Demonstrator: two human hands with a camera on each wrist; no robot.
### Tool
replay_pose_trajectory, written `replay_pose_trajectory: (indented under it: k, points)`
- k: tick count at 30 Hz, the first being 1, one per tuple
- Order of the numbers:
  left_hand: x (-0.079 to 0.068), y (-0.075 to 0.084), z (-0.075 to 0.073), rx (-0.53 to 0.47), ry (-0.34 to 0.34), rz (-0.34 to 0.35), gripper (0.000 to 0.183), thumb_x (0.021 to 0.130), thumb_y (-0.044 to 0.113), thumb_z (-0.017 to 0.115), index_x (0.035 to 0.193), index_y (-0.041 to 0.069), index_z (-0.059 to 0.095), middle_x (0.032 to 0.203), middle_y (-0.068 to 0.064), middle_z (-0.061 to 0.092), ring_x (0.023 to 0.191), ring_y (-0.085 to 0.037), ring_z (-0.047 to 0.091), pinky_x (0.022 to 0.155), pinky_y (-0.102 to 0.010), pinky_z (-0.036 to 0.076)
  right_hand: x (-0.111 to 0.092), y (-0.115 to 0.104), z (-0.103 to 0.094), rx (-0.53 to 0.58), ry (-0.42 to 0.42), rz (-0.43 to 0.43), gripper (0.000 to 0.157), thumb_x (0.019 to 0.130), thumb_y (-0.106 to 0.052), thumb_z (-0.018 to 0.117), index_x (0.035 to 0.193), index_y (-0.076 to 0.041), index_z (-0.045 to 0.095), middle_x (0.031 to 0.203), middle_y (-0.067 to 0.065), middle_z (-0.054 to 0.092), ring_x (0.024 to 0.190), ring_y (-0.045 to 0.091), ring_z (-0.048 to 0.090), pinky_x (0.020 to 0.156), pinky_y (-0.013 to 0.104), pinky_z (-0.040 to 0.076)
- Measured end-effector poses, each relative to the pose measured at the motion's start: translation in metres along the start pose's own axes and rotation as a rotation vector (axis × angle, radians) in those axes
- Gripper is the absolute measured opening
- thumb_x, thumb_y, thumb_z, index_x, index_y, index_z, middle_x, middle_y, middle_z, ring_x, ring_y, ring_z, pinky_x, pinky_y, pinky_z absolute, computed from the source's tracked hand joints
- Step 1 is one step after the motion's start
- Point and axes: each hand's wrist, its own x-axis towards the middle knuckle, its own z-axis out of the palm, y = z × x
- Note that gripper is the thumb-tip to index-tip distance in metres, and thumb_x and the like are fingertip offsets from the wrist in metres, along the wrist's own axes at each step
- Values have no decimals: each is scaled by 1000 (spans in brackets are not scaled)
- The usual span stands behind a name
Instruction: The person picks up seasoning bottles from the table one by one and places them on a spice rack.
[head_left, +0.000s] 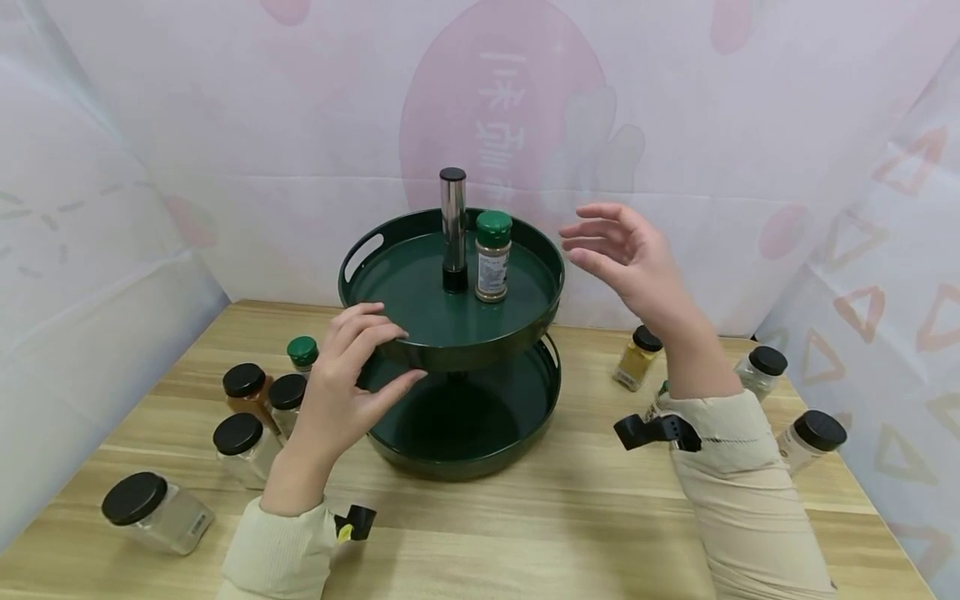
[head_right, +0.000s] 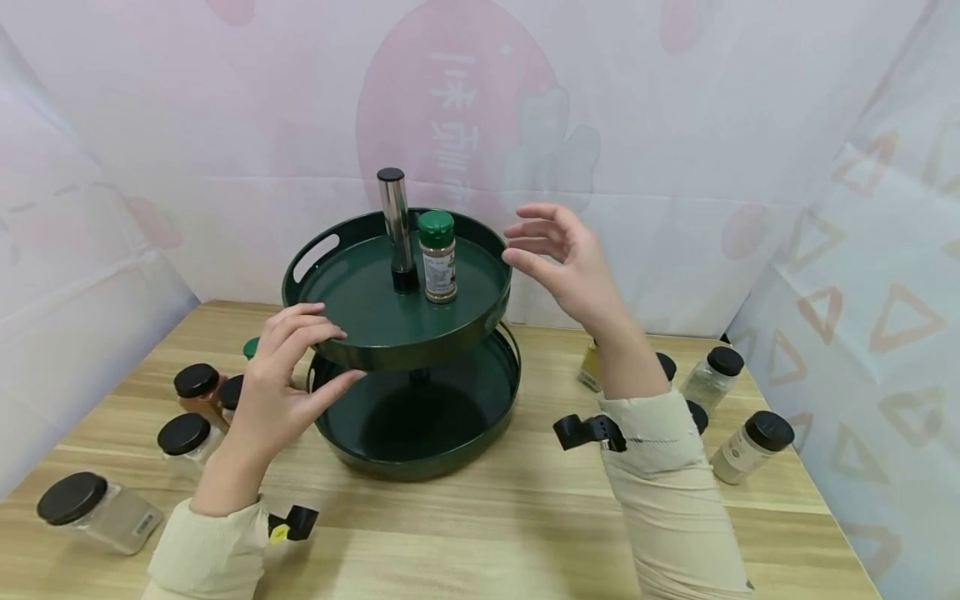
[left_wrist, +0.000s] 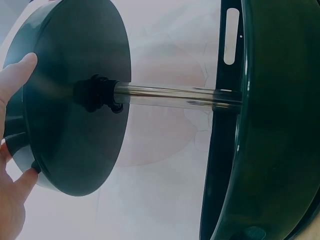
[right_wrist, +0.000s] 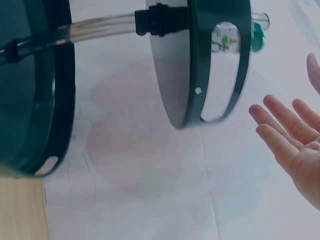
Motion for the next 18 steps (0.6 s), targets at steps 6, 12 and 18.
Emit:
replay_pose_trajectory:
  k: [6,12,18]
  points:
    - [0,0,0,1,-5,-3,49,91,50,65,108,3,67,111,-15,65,127,-36,50,117,-24,33,-25,4,-19,-18,42,-14,43,96,-9,66,136,-11,51,128,6,66,114,12,66,94,15,53]
    - [0,0,0,-2,2,7,48,92,49,66,107,3,67,110,-15,65,127,-36,50,117,-25,33,-51,6,-36,-54,77,-62,44,94,-1,65,135,-10,53,124,-4,67,113,6,65,91,13,53]
    - [0,0,0,-7,6,6,48,91,48,66,107,3,67,110,-15,65,126,-36,50,117,-25,34,-77,7,-48,-29,104,-84,49,90,11,64,134,-7,54,123,-3,68,114,6,65,90,14,54]
